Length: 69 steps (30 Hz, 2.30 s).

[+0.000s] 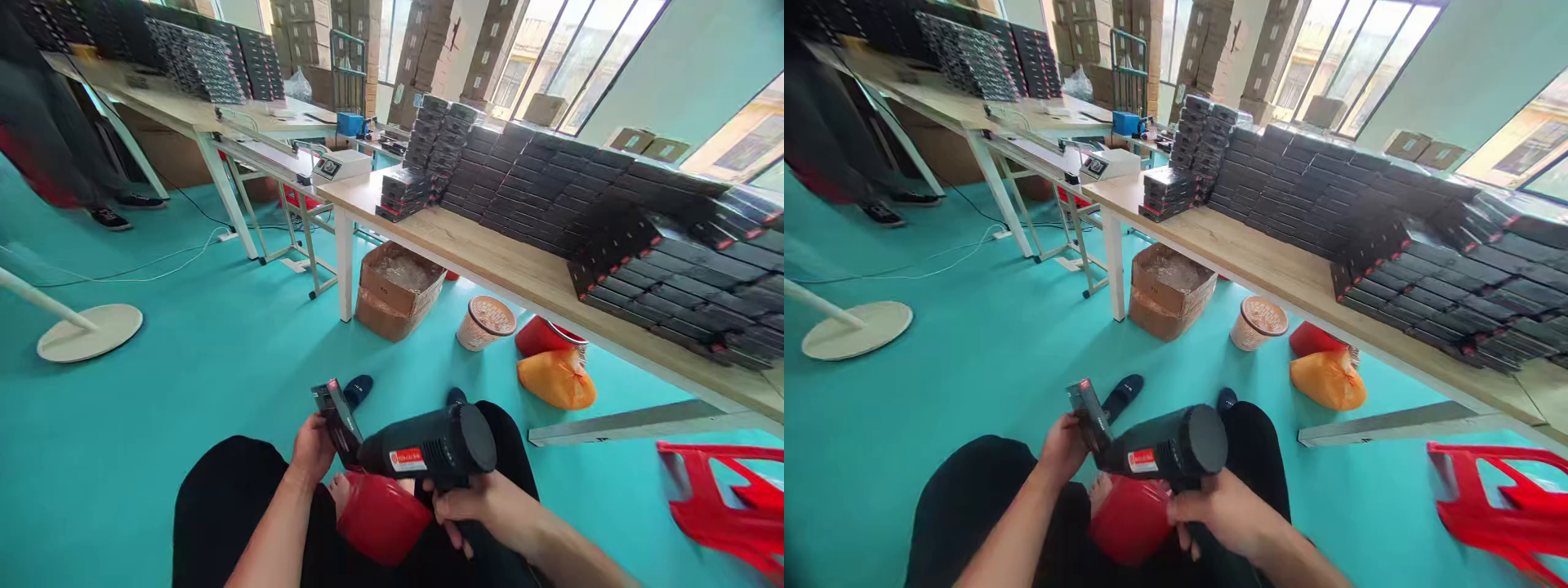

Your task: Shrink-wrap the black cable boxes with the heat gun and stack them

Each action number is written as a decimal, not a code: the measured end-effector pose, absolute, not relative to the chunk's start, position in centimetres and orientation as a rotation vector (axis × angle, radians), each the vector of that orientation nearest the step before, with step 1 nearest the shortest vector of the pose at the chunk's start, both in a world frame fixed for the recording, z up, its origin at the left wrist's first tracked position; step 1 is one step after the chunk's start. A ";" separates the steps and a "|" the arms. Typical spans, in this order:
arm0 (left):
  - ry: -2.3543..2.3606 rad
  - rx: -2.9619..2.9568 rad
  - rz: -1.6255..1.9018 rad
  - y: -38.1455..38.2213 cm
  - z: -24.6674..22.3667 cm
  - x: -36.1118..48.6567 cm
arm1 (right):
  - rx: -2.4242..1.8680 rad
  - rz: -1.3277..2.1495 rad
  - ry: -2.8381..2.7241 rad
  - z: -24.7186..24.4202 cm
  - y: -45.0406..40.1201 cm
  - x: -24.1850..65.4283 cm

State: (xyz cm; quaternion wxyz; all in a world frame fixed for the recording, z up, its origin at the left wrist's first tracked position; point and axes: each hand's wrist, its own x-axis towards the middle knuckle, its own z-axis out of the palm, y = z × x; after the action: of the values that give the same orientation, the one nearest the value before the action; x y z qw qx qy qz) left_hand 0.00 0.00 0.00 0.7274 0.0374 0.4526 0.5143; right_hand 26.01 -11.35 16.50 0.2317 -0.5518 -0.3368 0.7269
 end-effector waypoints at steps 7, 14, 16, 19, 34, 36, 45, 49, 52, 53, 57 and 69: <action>0.919 0.027 1.075 -0.1 0.9 -0.5 | -1.556 2.039 -0.708 15.1 -14.0 28.5; 0.613 -0.004 0.844 -1.2 2.1 -0.7 | -1.424 1.900 -0.288 13.5 -9.8 27.5; 0.608 -0.007 0.807 -1.4 2.1 -0.8 | -1.369 1.884 -0.309 13.9 -7.9 25.9; 0.730 -0.031 0.842 -1.4 2.0 -0.9 | -1.263 1.950 -0.424 15.5 -6.1 24.4; 0.737 0.053 0.794 -1.5 1.4 -0.3 | -1.312 1.909 -0.734 18.3 -4.9 22.2; 0.739 0.059 0.801 -1.4 1.3 -0.5 | -1.348 1.821 -0.716 18.0 -4.1 21.9; 0.694 0.090 0.820 -2.0 1.4 -0.6 | -1.379 1.861 -0.672 18.3 -3.8 23.7; 0.745 0.095 0.806 -1.8 1.7 -0.3 | -1.375 1.796 -0.672 18.7 -3.8 22.9; 0.770 0.088 0.797 -1.7 1.8 -0.2 | -1.417 1.745 -0.639 18.9 -3.9 23.1; 0.777 0.090 0.800 -1.7 1.8 -0.2 | -1.403 1.775 -0.643 18.9 -4.0 23.2; 0.778 0.109 0.821 -1.9 1.9 -0.2 | -1.431 1.807 -0.756 18.6 -3.8 23.7; 1.068 -0.178 1.086 0.1 -0.1 -0.9 | -1.513 1.964 -0.887 17.8 -8.2 26.7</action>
State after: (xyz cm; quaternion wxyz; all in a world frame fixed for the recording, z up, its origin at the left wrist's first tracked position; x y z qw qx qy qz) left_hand -0.87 0.11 -0.07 0.7201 -0.0804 0.4831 0.4915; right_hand 26.66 -8.23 17.82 0.2517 -0.5561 -0.3259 0.7219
